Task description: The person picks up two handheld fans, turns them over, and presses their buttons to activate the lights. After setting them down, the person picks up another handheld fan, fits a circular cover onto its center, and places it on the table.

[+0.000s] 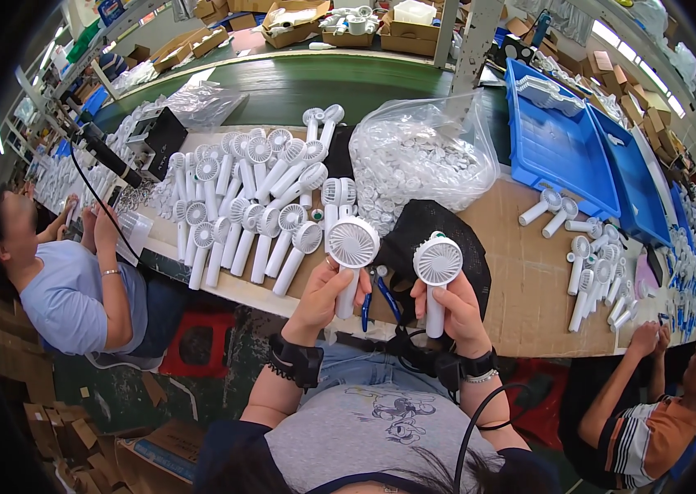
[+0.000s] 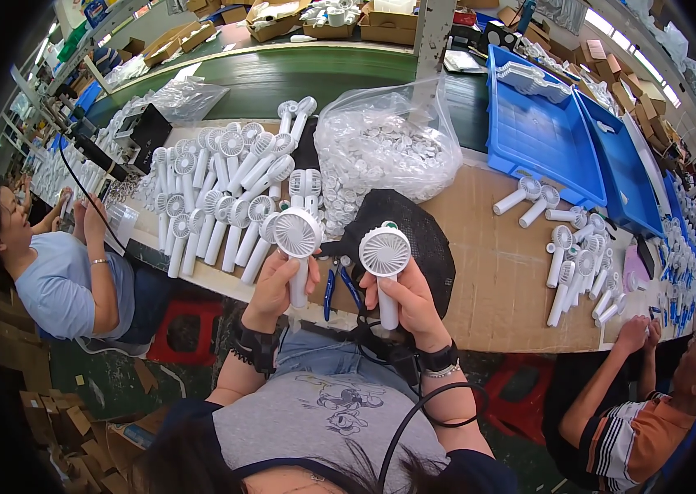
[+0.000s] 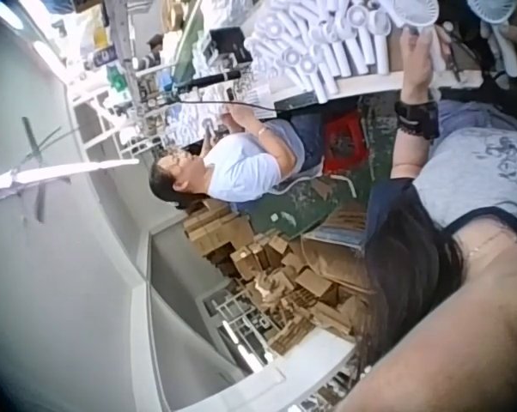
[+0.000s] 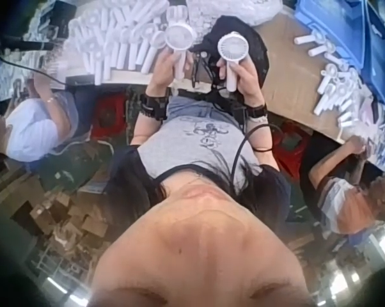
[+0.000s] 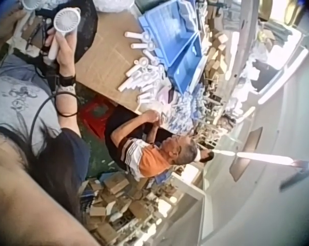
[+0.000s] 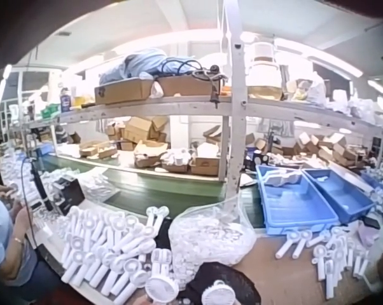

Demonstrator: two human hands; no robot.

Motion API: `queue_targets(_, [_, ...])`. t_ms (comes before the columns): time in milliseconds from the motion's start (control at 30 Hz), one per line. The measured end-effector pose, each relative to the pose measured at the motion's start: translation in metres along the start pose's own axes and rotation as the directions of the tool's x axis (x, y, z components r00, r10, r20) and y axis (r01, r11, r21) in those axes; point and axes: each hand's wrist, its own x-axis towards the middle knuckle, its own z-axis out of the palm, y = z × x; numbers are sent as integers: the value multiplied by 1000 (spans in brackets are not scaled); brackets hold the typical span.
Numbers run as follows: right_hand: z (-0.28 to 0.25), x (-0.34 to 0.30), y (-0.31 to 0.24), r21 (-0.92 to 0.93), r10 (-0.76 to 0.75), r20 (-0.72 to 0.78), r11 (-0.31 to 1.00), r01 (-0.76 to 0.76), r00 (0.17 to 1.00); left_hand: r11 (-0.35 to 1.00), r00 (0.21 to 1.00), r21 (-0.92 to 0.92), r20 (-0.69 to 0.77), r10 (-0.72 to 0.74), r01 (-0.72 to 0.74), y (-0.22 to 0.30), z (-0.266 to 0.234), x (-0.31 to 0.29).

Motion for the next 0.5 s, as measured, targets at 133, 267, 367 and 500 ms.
queue_targets(133, [1, 0, 0, 4, 2, 5, 1000, -2, 1000, 1000, 1000, -5, 2, 7, -7, -2, -1, -1])
queue_targets(267, [1, -1, 0, -2, -3, -5, 1000, 3, 1000, 997, 999, -55, -17, -46, 45, 2, 3, -2])
queue_targets(367, [3, 0, 0, -18, -26, -37, 1000, 25, 999, 996, 997, -49, -29, -70, 69, 0, 5, 0])
queue_targets(500, [5, 2, 0, -40, -44, -32, 998, 43, 999, 996, 997, -39, -26, -79, 78, -2, 3, 0])
